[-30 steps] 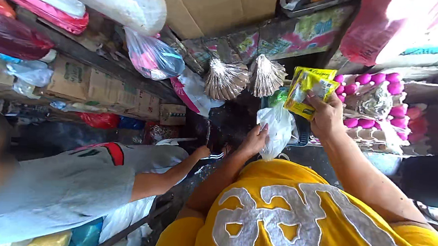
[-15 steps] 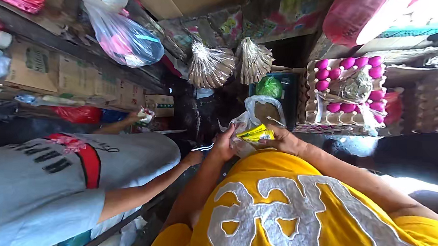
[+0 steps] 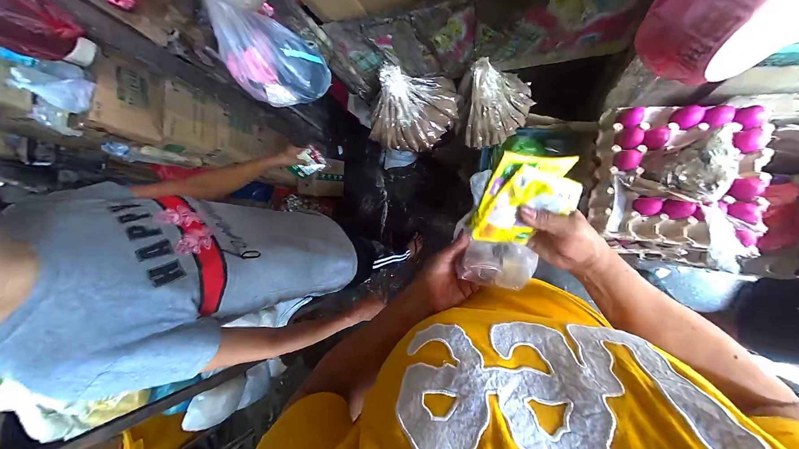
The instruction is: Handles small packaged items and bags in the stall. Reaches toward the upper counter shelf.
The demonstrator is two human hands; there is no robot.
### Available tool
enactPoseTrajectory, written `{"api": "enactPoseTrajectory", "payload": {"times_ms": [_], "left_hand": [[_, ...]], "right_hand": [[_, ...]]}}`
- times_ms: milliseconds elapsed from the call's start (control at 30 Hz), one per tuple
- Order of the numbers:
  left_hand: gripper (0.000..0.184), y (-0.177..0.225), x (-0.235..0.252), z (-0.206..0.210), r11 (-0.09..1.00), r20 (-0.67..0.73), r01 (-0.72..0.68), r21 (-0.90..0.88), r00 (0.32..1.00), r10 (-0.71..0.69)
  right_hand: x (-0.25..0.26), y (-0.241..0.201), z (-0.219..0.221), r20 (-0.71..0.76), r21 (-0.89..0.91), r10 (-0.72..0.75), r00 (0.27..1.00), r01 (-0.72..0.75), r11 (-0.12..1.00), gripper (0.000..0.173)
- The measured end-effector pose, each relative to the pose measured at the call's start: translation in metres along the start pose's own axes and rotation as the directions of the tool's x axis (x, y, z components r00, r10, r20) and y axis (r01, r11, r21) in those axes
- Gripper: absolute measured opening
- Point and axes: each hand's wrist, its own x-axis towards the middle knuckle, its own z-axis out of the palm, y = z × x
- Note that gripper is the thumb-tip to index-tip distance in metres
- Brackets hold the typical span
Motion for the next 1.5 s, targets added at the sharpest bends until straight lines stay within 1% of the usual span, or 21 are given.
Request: {"api": "enactPoseTrajectory", "payload": {"times_ms": [100, 200, 233, 300, 367, 467, 533, 600, 700, 800, 867, 900, 933, 967, 1033, 1100, 1167, 1233, 1333, 1433, 1500], "left_hand": [[0.042, 0.013, -0.019, -0.017, 0.991, -0.199, -0.026, 0.133, 0.979, 0.052], [0.040, 0.020, -0.024, -0.033, 0.927, -0.263, -0.089, 0.366, 0.945, 0.194], [0.040, 0.022, -0.024, -0.037, 0.849, -0.286, -0.117, 0.515, 0.911, 0.298], [0.039, 0.025, -0.019, -0.045, 0.539, -0.261, -0.097, 0.837, 0.794, 0.548], [0.039, 0.029, -0.013, -0.052, 0.253, -0.170, -0.003, 0.968, 0.731, 0.660], [0.038, 0.027, 0.004, -0.055, 0.110, -0.093, 0.024, 0.994, 0.730, 0.677], [0.036, 0.025, 0.013, -0.052, 0.077, -0.055, 0.007, 0.997, 0.762, 0.645], [0.036, 0.028, 0.018, -0.043, 0.119, -0.025, -0.048, 0.992, 0.838, 0.545], [0.036, 0.033, 0.027, -0.032, 0.378, 0.045, -0.231, 0.897, 0.897, 0.441], [0.034, 0.039, 0.036, -0.030, 0.610, 0.034, -0.306, 0.731, 0.909, 0.415], [0.035, 0.046, 0.040, -0.029, 0.689, -0.044, -0.266, 0.674, 0.917, 0.397], [0.035, 0.049, 0.041, -0.028, 0.689, -0.069, -0.252, 0.679, 0.913, 0.402], [0.034, 0.051, 0.042, -0.028, 0.668, -0.076, -0.244, 0.703, 0.908, 0.412], [0.034, 0.053, 0.043, -0.031, 0.629, -0.066, -0.238, 0.740, 0.905, 0.420], [0.033, 0.052, 0.045, -0.039, 0.557, -0.031, -0.231, 0.798, 0.906, 0.421], [0.032, 0.053, 0.044, -0.043, 0.528, -0.013, -0.223, 0.819, 0.914, 0.406], [0.032, 0.054, 0.041, -0.042, 0.536, -0.029, -0.203, 0.819, 0.919, 0.393], [0.031, 0.058, 0.038, -0.042, 0.553, -0.046, -0.208, 0.807, 0.911, 0.411], [0.030, 0.064, 0.037, -0.042, 0.589, -0.081, -0.223, 0.776, 0.892, 0.444], [0.030, 0.067, 0.037, -0.045, 0.635, -0.111, -0.211, 0.743, 0.897, 0.428], [0.030, 0.069, 0.038, -0.044, 0.674, -0.132, -0.193, 0.713, 0.907, 0.400]], "right_hand": [[-0.006, 0.020, -0.012, 0.048, -0.397, 0.168, 0.985, -0.136, 0.908, 0.024], [0.003, 0.027, -0.013, 0.176, -0.722, 0.337, 0.925, -0.112, 0.683, 0.037], [0.009, 0.027, -0.011, 0.208, -0.779, 0.377, 0.903, -0.080, 0.622, 0.036], [0.022, 0.026, -0.007, 0.240, -0.888, 0.418, 0.876, 0.024, 0.459, 0.034], [0.031, 0.024, -0.001, 0.210, -0.961, 0.480, 0.852, 0.089, 0.263, 0.033], [0.039, 0.031, 0.005, 0.036, -0.998, 0.547, 0.836, 0.060, -0.026, 0.040], [0.042, 0.045, -0.007, -0.017, -0.994, 0.549, 0.835, 0.043, -0.097, 0.038], [0.042, 0.055, -0.018, -0.082, -0.992, 0.559, 0.825, -0.011, -0.128, 0.039], [0.041, 0.048, -0.020, -0.142, -0.989, 0.578, 0.804, -0.092, -0.115, 0.044], [0.035, 0.023, -0.027, 0.045, -0.983, 0.535, 0.844, -0.058, 0.175, 0.049], [0.029, 0.007, -0.042, 0.043, -0.913, 0.332, 0.942, -0.098, 0.397, 0.038], [0.026, -0.001, -0.055, -0.036, -0.898, 0.148, 0.988, -0.097, 0.428, 0.031], [0.025, -0.010, -0.077, -0.145, -0.928, -0.050, 0.988, -0.118, 0.354, 0.029], [0.024, -0.022, -0.104, -0.255, -0.955, -0.223, 0.941, -0.208, 0.211, 0.035], [0.011, -0.054, -0.152, -0.488, -0.857, -0.355, 0.798, -0.514, 0.023, 0.073], [-0.007, -0.068, -0.189, -0.676, -0.687, -0.386, 0.628, -0.726, 0.021, 0.103], [-0.021, -0.063, -0.218, -0.775, -0.574, -0.371, 0.511, -0.815, 0.076, 0.119], [-0.028, -0.052, -0.232, -0.800, -0.548, -0.355, 0.484, -0.829, 0.106, 0.116], [-0.030, -0.048, -0.225, -0.769, -0.587, -0.389, 0.507, -0.801, 0.119, 0.099], [-0.026, -0.049, -0.221, -0.814, -0.508, -0.404, 0.418, -0.849, 0.146, 0.091], [-0.022, -0.054, -0.222, -0.860, -0.443, -0.354, 0.368, -0.882, 0.160, 0.086]]}}
